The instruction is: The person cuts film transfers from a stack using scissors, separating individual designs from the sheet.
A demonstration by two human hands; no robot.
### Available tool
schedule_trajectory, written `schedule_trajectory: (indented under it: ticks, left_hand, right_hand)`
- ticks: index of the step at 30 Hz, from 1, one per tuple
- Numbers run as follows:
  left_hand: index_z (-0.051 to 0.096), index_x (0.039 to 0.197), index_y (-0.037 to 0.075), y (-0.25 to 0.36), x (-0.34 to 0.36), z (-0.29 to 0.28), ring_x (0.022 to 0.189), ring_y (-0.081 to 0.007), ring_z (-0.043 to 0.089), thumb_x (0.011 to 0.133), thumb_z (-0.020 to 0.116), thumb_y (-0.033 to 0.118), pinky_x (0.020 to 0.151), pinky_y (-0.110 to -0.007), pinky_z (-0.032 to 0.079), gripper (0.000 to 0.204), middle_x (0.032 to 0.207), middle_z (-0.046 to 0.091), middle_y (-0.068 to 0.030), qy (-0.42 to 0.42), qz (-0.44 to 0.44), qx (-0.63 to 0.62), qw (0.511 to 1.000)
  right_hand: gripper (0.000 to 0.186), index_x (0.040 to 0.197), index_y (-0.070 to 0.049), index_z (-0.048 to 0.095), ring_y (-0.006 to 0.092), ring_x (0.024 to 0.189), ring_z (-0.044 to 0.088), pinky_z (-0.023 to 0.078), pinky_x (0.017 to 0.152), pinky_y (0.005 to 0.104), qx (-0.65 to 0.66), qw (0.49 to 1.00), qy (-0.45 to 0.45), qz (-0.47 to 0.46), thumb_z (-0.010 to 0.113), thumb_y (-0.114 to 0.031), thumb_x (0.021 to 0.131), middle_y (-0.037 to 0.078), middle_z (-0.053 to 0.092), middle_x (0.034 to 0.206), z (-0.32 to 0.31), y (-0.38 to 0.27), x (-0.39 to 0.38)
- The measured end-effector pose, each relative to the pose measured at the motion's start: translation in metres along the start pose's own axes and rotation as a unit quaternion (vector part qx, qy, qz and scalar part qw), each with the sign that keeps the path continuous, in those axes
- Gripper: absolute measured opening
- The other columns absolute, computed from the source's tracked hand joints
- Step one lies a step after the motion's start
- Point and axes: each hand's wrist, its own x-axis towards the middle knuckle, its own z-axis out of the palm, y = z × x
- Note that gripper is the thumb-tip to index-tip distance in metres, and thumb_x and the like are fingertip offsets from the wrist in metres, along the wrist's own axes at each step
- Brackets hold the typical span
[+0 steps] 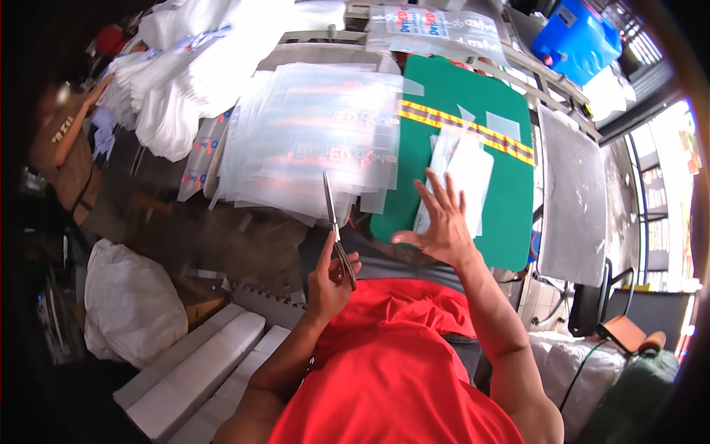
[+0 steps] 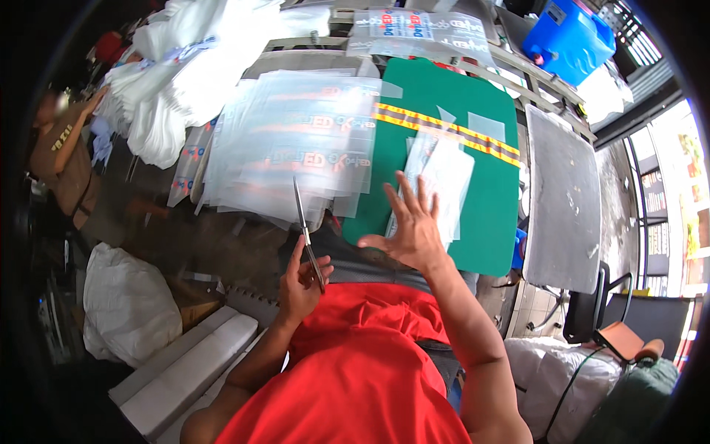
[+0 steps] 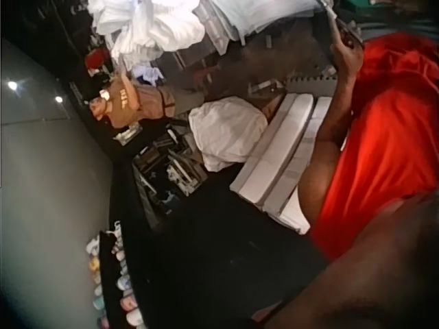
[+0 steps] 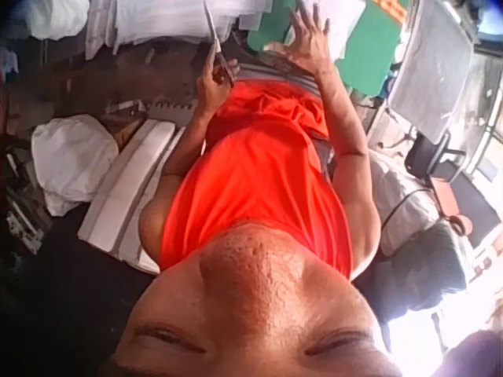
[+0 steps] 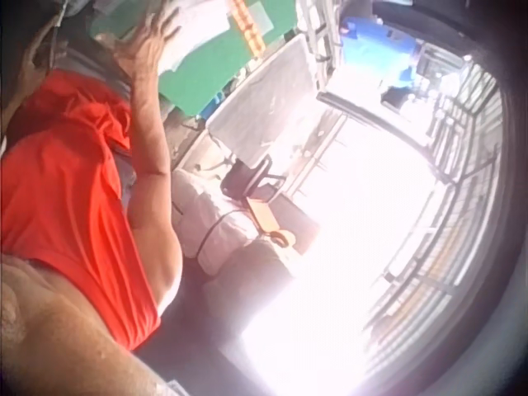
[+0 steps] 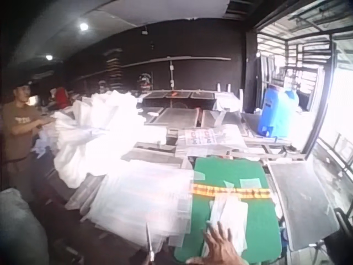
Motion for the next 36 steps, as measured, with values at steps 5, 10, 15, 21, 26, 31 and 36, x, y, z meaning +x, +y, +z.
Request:
schedule_trajectory:
  ticks: [5, 10, 15, 21, 26, 31, 36]
  left_hand:
    - [0.025, 0.157, 0.01, -0.011, -0.009, -0.01, 0.089, -0.0135, 0.071, 0.091, 0.062, -0.006, 0.07, -0.024, 0.056, 0.077, 0.106, 0.073, -0.0156, 0.002, -0.007, 0.016, 1.0]
    - [0.022, 0.158, 0.01, -0.01, -0.017, -0.011, 0.091, -0.0154, 0.071, 0.093, 0.059, -0.007, 0.071, -0.025, 0.056, 0.077, 0.109, 0.072, -0.0159, 0.014, -0.018, -0.043, 0.999]
    - [0.018, 0.159, 0.011, -0.012, -0.023, -0.012, 0.093, -0.0171, 0.072, 0.093, 0.058, -0.007, 0.074, -0.026, 0.057, 0.079, 0.111, 0.071, -0.0171, 0.01, -0.024, -0.038, 0.999]
    - [0.019, 0.158, 0.013, -0.009, -0.013, -0.01, 0.091, -0.0175, 0.072, 0.093, 0.056, -0.009, 0.075, -0.027, 0.057, 0.078, 0.113, 0.069, -0.0174, 0.028, -0.014, -0.098, 0.995]
    - [0.02, 0.157, 0.013, -0.002, -0.003, -0.003, 0.087, -0.0153, 0.07, 0.093, 0.053, -0.012, 0.074, -0.028, 0.058, 0.076, 0.112, 0.069, -0.0162, 0.005, -0.012, -0.099, 0.995]
    - [0.021, 0.157, 0.013, 0.002, -0.006, 0.008, 0.087, -0.0152, 0.071, 0.094, 0.057, -0.009, 0.073, -0.027, 0.058, 0.076, 0.11, 0.07, -0.0156, -0.037, -0.019, -0.111, 0.993]
    - [0.022, 0.157, 0.014, 0.007, -0.019, 0.012, 0.086, -0.0152, 0.071, 0.094, 0.061, -0.005, 0.073, -0.027, 0.059, 0.076, 0.109, 0.07, -0.0154, -0.049, -0.04, -0.101, 0.993]
  right_hand:
    - [0.079, 0.145, -0.008, 0.048, 0.0411, 0.145, 0.031, 0.028, 0.115, 0.0572, 0.061, 0.991, 0.03, -0.114, 0.078, -0.041, 0.08, 0.017, 0.039, 0.154, 0.057, -0.033, 0.073]
    - [0.058, 0.138, -0.01, 0.054, 0.0367, 0.129, 0.05, 0.039, 0.108, 0.0483, 0.066, 0.99, -0.039, -0.122, 0.072, -0.018, 0.084, 0.015, 0.057, 0.137, 0.071, -0.04, 0.105]
    - [0.026, 0.109, -0.014, 0.072, 0.0311, 0.117, 0.056, 0.044, 0.1, 0.046, 0.132, 0.987, -0.063, -0.071, 0.069, -0.015, 0.084, 0.007, 0.063, 0.125, 0.07, -0.035, 0.114]
    - [0.015, 0.09, -0.019, 0.078, 0.0249, 0.094, 0.058, 0.04, 0.088, 0.04, -0.021, 0.967, 0.203, -0.155, 0.076, -0.012, 0.077, 0.0, 0.063, 0.092, 0.017, -0.021, 0.079]
    - [0.009, 0.088, -0.015, 0.075, 0.0246, 0.081, 0.064, 0.047, 0.081, 0.0401, 0.009, 0.996, 0.09, -0.018, 0.074, -0.012, 0.08, 0.003, 0.067, 0.082, 0.012, 0.014, 0.051]
    - [0.014, 0.088, 0.0, 0.07, 0.0239, 0.069, 0.07, 0.056, 0.067, 0.0362, 0.266, 0.94, 0.213, 0.024, 0.071, -0.014, 0.089, 0.012, 0.073, 0.082, 0.007, 0.02, 0.038]
    - [0.031, 0.118, 0.004, 0.057, 0.0153, 0.073, 0.066, 0.054, 0.062, 0.025, 0.529, 0.78, 0.236, 0.236, 0.069, -0.004, 0.09, 0.01, 0.065, 0.092, 0.009, 0.075, -0.014]
